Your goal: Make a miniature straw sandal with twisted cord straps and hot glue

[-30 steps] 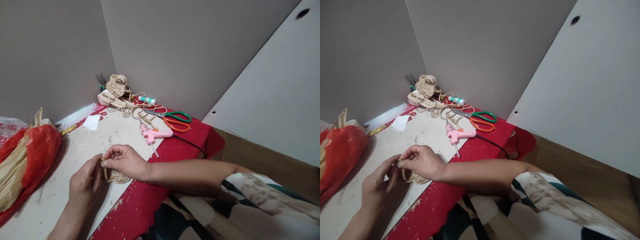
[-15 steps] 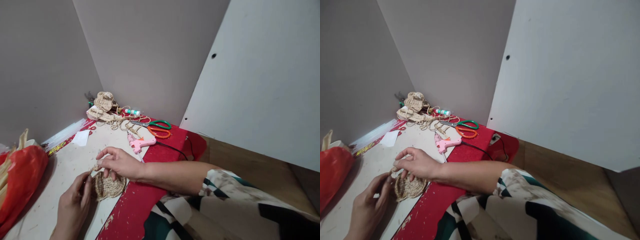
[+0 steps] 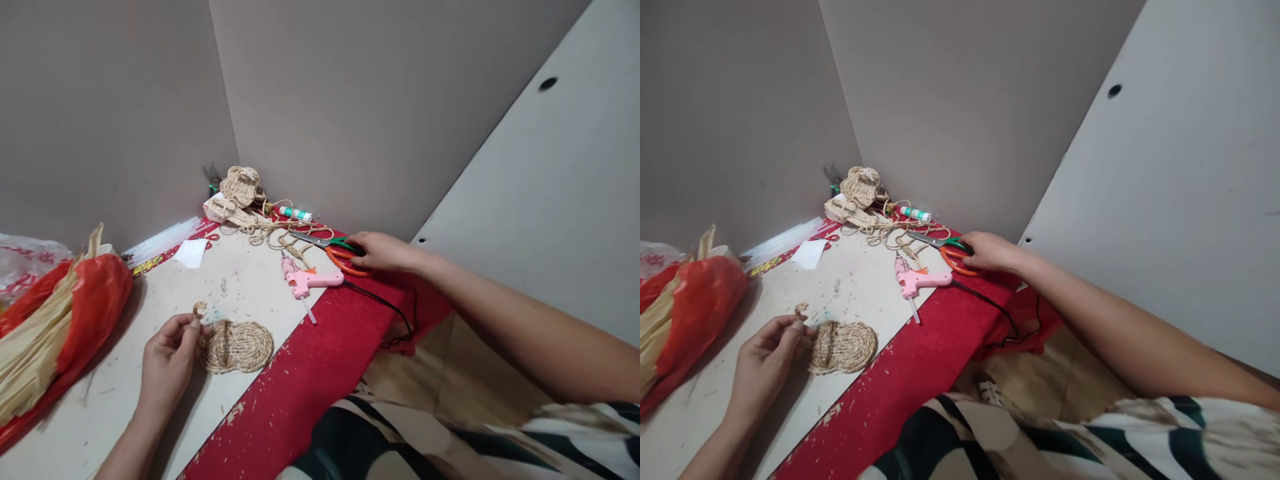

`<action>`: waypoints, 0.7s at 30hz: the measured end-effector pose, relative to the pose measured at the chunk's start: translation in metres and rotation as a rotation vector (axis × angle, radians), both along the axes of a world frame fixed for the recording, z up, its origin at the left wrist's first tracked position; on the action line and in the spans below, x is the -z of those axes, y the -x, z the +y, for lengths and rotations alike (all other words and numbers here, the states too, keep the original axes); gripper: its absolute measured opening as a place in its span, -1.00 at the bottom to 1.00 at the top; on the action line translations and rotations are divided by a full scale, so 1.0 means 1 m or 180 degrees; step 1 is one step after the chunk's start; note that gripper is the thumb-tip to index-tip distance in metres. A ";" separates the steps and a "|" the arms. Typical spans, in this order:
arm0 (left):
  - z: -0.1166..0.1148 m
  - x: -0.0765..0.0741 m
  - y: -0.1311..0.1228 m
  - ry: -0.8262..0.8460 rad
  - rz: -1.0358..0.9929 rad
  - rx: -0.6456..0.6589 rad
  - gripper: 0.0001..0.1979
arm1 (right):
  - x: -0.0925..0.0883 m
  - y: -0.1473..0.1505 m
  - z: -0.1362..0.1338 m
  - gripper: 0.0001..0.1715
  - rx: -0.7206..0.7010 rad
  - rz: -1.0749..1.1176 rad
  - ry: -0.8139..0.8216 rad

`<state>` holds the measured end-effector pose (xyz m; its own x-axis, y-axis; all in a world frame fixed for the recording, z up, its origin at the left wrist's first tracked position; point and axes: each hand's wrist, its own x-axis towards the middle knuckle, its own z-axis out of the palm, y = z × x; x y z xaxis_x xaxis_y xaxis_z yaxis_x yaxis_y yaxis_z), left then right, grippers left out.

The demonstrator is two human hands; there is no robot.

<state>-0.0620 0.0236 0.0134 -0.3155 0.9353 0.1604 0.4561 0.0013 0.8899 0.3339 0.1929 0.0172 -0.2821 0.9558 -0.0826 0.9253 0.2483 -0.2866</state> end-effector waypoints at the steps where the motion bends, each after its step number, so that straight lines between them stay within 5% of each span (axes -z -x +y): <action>1: 0.000 0.000 0.000 0.0023 -0.0097 -0.0010 -0.71 | -0.002 0.001 0.001 -0.56 -0.0028 -0.0106 0.0035; 11: 0.004 0.001 0.000 0.0287 -0.0885 -0.0184 -0.63 | -0.036 -0.005 -0.003 -0.72 -0.0108 -0.0518 0.0515; 16: 0.006 0.004 0.003 0.0402 -0.1161 -0.0232 -0.69 | -0.055 -0.021 -0.015 -0.35 -0.0138 0.0089 0.0724; 21: 0.006 0.004 0.004 0.0459 -0.1303 -0.0210 -0.72 | -0.058 0.008 -0.028 -0.32 -0.0771 0.0568 0.0746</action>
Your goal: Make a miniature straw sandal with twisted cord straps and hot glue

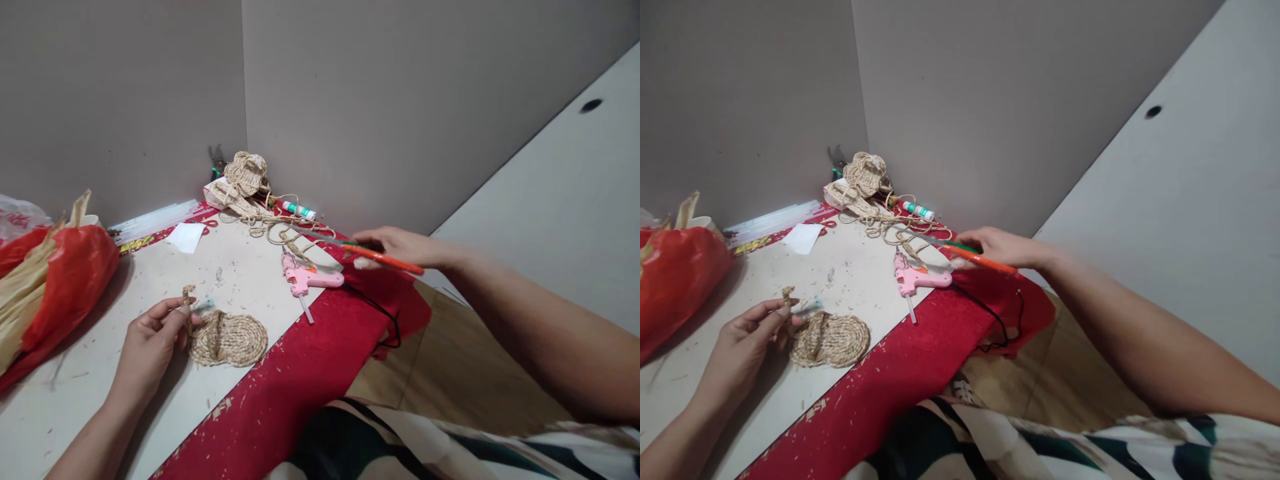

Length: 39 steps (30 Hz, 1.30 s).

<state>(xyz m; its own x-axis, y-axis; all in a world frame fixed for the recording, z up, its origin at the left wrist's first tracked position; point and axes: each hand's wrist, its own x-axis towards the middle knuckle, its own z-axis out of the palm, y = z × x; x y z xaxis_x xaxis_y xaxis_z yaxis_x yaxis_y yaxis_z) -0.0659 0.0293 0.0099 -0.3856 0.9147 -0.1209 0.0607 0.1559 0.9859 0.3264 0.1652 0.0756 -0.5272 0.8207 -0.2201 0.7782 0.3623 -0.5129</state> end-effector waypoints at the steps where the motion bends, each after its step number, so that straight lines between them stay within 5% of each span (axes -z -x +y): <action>1: 0.000 0.000 0.000 0.0000 -0.0018 0.0009 -0.72 | 0.000 0.012 -0.004 -0.31 -0.0218 -0.0059 -0.0132; 7: -0.001 -0.001 -0.002 -0.0021 -0.0097 0.0067 -0.67 | -0.002 0.084 -0.013 -0.36 -0.1255 -0.0846 -0.1136; 15: 0.000 -0.002 -0.004 -0.0046 -0.0176 0.0160 -0.63 | 0.009 0.129 0.008 -0.34 -0.1658 -0.0755 -0.1516; 39: -0.002 0.002 -0.003 -0.0076 -0.0031 0.0488 -0.78 | 0.019 0.151 0.009 -0.38 -0.1815 -0.0971 -0.1765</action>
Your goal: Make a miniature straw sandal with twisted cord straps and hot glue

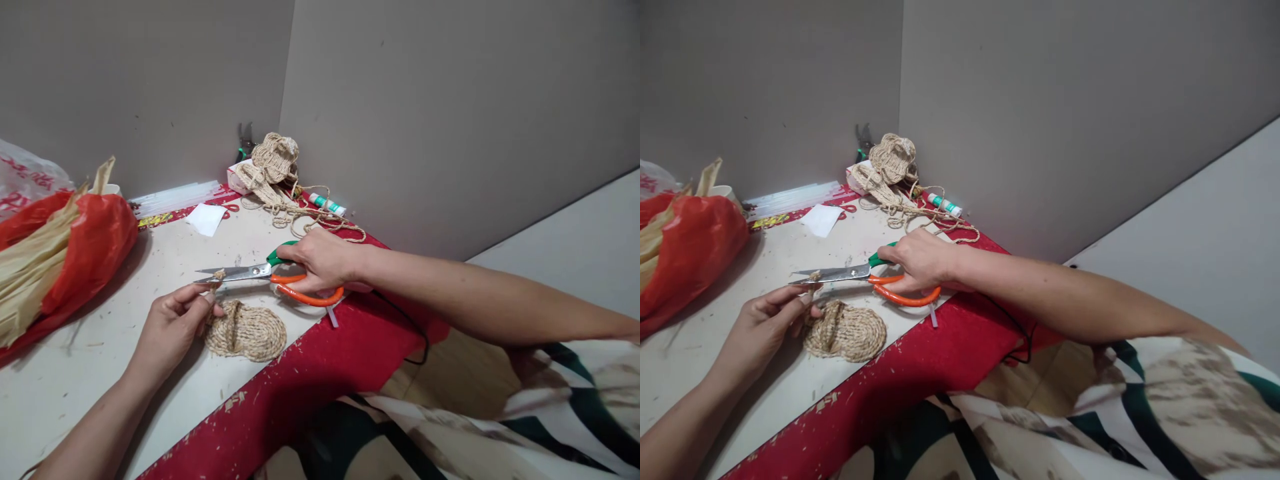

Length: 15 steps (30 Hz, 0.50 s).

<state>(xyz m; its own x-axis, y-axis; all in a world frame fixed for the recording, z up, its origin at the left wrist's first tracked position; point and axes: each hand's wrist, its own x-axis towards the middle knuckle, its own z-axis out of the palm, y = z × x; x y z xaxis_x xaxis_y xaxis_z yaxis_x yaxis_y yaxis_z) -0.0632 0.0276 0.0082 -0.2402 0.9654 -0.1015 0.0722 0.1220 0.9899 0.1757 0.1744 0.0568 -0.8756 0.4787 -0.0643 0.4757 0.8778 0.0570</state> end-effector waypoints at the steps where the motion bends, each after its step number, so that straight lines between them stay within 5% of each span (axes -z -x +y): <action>1: -0.001 0.001 0.001 0.0009 0.0012 0.0001 -0.78 | -0.001 -0.001 0.000 -0.37 -0.0023 0.0000 0.0000; 9: 0.000 0.004 0.002 0.0018 0.0089 -0.0140 -0.72 | 0.000 -0.005 0.000 -0.46 -0.0075 -0.0040 0.0115; 15: 0.000 -0.004 -0.003 -0.0083 0.0284 -0.0368 -0.65 | 0.000 0.002 0.015 -0.43 0.0702 0.0086 -0.0152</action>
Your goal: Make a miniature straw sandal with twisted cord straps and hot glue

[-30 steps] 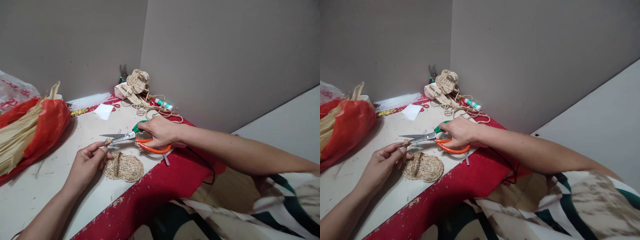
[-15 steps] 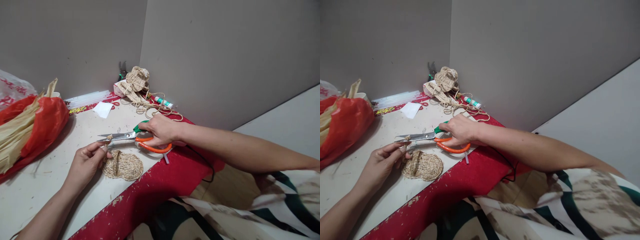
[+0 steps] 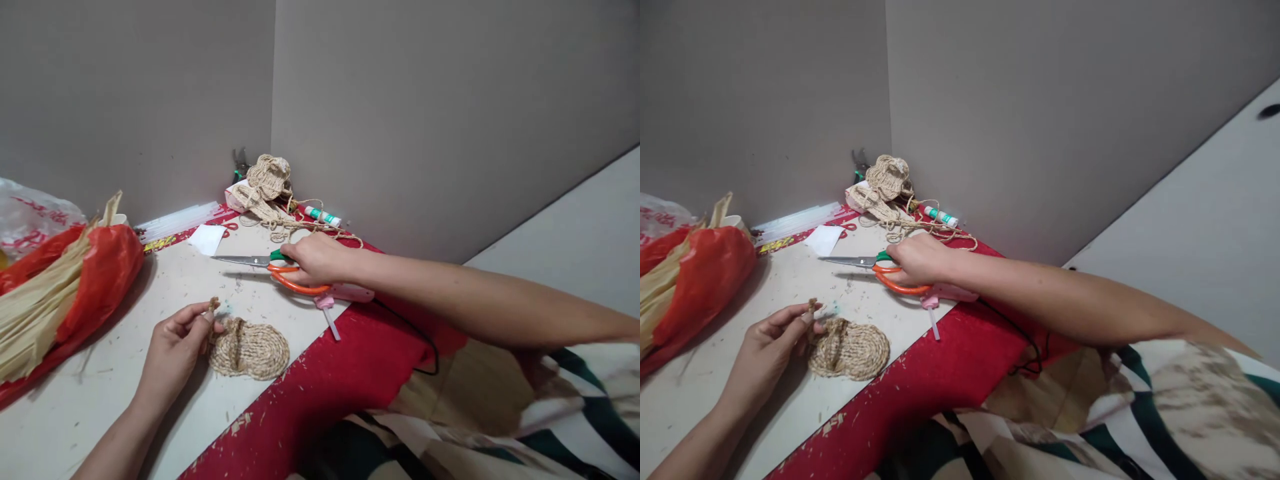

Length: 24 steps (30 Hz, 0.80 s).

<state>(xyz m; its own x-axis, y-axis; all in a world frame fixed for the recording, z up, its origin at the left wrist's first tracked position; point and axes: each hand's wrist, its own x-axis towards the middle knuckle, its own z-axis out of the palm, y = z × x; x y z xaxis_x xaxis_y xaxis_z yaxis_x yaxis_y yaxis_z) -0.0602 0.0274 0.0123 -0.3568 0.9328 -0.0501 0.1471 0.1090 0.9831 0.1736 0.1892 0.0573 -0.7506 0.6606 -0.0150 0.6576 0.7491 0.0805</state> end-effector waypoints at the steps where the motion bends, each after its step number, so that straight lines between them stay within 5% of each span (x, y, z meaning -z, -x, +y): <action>1: -0.001 -0.001 0.000 -0.0024 0.0056 -0.0031 -0.66 | 0.000 0.002 0.004 -0.44 0.0066 0.0025 -0.0017; 8: -0.004 0.003 0.000 -0.0226 0.0439 -0.0238 -0.64 | 0.005 0.019 0.024 -0.54 0.0163 0.0249 0.0012; 13: -0.006 0.001 -0.002 -0.0274 0.0613 -0.0245 -0.65 | -0.008 0.035 0.008 -0.64 -0.0358 0.0634 0.0055; 19: -0.005 -0.002 -0.001 -0.0372 0.0880 -0.0247 -0.72 | -0.007 0.074 -0.019 -0.64 -0.1442 0.0952 0.1861; 24: -0.005 0.000 -0.001 -0.0470 0.1071 -0.0201 -0.74 | 0.003 0.096 -0.027 -0.79 -0.1582 0.0744 0.2157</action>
